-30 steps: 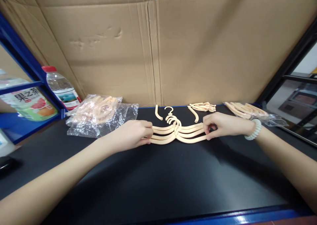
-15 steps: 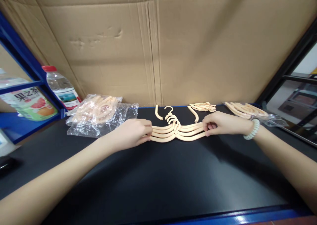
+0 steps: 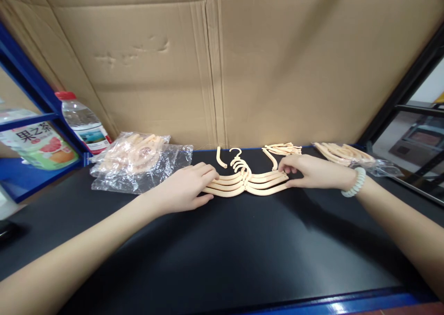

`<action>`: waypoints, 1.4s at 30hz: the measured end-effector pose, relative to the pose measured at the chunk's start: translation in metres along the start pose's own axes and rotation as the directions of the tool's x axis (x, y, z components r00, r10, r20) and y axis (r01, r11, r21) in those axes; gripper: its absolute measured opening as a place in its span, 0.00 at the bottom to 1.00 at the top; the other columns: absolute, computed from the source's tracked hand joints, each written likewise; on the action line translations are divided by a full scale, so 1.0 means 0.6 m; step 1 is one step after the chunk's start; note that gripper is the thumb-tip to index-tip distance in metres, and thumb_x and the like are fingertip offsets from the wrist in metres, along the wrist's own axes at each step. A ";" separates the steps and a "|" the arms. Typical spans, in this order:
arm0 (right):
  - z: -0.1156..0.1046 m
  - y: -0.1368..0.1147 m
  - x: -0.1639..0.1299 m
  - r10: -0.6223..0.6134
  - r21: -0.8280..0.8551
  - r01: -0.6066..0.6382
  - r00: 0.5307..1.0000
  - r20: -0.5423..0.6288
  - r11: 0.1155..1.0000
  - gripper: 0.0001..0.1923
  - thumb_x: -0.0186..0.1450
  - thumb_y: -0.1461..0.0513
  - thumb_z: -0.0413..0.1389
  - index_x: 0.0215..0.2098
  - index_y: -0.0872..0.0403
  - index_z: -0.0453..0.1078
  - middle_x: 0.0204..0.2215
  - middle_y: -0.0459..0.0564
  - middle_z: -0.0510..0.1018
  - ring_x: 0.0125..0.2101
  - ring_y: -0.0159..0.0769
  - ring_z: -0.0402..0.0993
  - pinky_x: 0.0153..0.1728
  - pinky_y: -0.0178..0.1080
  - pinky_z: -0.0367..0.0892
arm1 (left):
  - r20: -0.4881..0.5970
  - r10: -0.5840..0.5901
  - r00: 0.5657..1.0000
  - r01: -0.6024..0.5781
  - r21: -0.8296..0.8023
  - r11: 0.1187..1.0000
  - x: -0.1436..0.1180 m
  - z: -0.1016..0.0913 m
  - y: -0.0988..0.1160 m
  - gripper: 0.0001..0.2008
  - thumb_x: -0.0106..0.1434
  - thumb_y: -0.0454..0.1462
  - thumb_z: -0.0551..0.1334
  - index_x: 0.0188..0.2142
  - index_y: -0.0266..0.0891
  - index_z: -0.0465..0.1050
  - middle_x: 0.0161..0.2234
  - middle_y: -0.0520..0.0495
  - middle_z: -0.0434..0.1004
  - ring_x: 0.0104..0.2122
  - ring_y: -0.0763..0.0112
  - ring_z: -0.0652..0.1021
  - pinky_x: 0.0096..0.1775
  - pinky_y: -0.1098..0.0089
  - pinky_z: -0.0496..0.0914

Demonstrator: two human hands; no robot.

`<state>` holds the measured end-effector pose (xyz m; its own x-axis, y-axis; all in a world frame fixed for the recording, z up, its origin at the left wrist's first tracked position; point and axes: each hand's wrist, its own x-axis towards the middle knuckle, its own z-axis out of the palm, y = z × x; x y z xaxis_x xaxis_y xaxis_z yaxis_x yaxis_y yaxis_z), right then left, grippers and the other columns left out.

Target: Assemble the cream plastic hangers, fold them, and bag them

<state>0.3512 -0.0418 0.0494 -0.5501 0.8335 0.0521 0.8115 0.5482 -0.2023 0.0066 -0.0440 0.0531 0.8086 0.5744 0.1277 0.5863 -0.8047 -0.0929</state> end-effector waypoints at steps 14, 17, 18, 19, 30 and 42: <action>0.059 -0.064 0.013 -0.158 -0.036 0.155 0.985 -0.070 0.987 0.19 0.70 0.60 0.47 0.54 0.62 0.67 0.48 0.63 0.73 0.50 0.49 0.68 0.53 0.52 0.64 | 0.013 -0.142 0.990 0.142 -0.129 0.981 0.010 0.073 0.040 0.23 0.72 0.40 0.45 0.63 0.35 0.55 0.65 0.36 0.56 0.65 0.54 0.58 0.62 0.46 0.53; 0.057 -0.061 0.013 -0.156 -0.015 0.155 0.986 -0.060 0.988 0.17 0.70 0.61 0.47 0.53 0.60 0.68 0.46 0.61 0.73 0.48 0.48 0.69 0.52 0.50 0.65 | -0.004 -0.140 0.990 0.138 -0.138 0.981 0.010 0.074 0.038 0.23 0.72 0.39 0.44 0.63 0.35 0.56 0.65 0.37 0.58 0.64 0.55 0.59 0.62 0.48 0.54; 0.058 -0.061 0.013 -0.156 -0.011 0.156 0.986 -0.058 0.988 0.17 0.70 0.61 0.47 0.52 0.60 0.67 0.46 0.61 0.73 0.48 0.47 0.69 0.52 0.50 0.65 | -0.006 -0.139 0.990 0.137 -0.136 0.981 0.010 0.074 0.038 0.23 0.72 0.39 0.44 0.63 0.35 0.55 0.65 0.37 0.58 0.64 0.55 0.59 0.62 0.48 0.54; 0.058 -0.061 0.013 -0.158 -0.009 0.157 0.986 -0.058 0.987 0.17 0.70 0.61 0.47 0.53 0.60 0.67 0.46 0.61 0.73 0.48 0.47 0.69 0.52 0.50 0.65 | -0.004 -0.138 0.990 0.136 -0.133 0.982 0.011 0.073 0.038 0.23 0.72 0.40 0.44 0.63 0.35 0.55 0.65 0.36 0.58 0.64 0.55 0.59 0.62 0.48 0.54; 0.021 -0.019 0.004 -0.155 -0.025 0.154 0.986 -0.065 0.988 0.26 0.62 0.53 0.58 0.56 0.57 0.66 0.52 0.61 0.72 0.54 0.51 0.67 0.54 0.50 0.62 | -0.056 -0.148 0.987 0.140 -0.125 0.982 0.009 0.083 0.035 0.23 0.71 0.39 0.47 0.62 0.35 0.56 0.64 0.36 0.60 0.64 0.54 0.60 0.61 0.43 0.55; -0.006 0.002 -0.007 -0.040 -0.017 0.040 0.999 0.032 0.999 0.09 0.57 0.59 0.61 0.29 0.54 0.67 0.34 0.51 0.71 0.36 0.41 0.68 0.39 0.41 0.63 | -0.350 0.109 0.930 -0.129 -0.033 0.991 0.011 0.069 0.048 0.12 0.61 0.26 0.51 0.38 0.37 0.69 0.41 0.42 0.75 0.45 0.62 0.73 0.54 0.53 0.62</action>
<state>0.3550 -0.0445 0.0524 -0.5878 0.8085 0.0292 0.7919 0.5824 -0.1835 0.0307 -0.0571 0.0104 0.7991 0.3940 0.4541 0.4755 -0.8764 -0.0762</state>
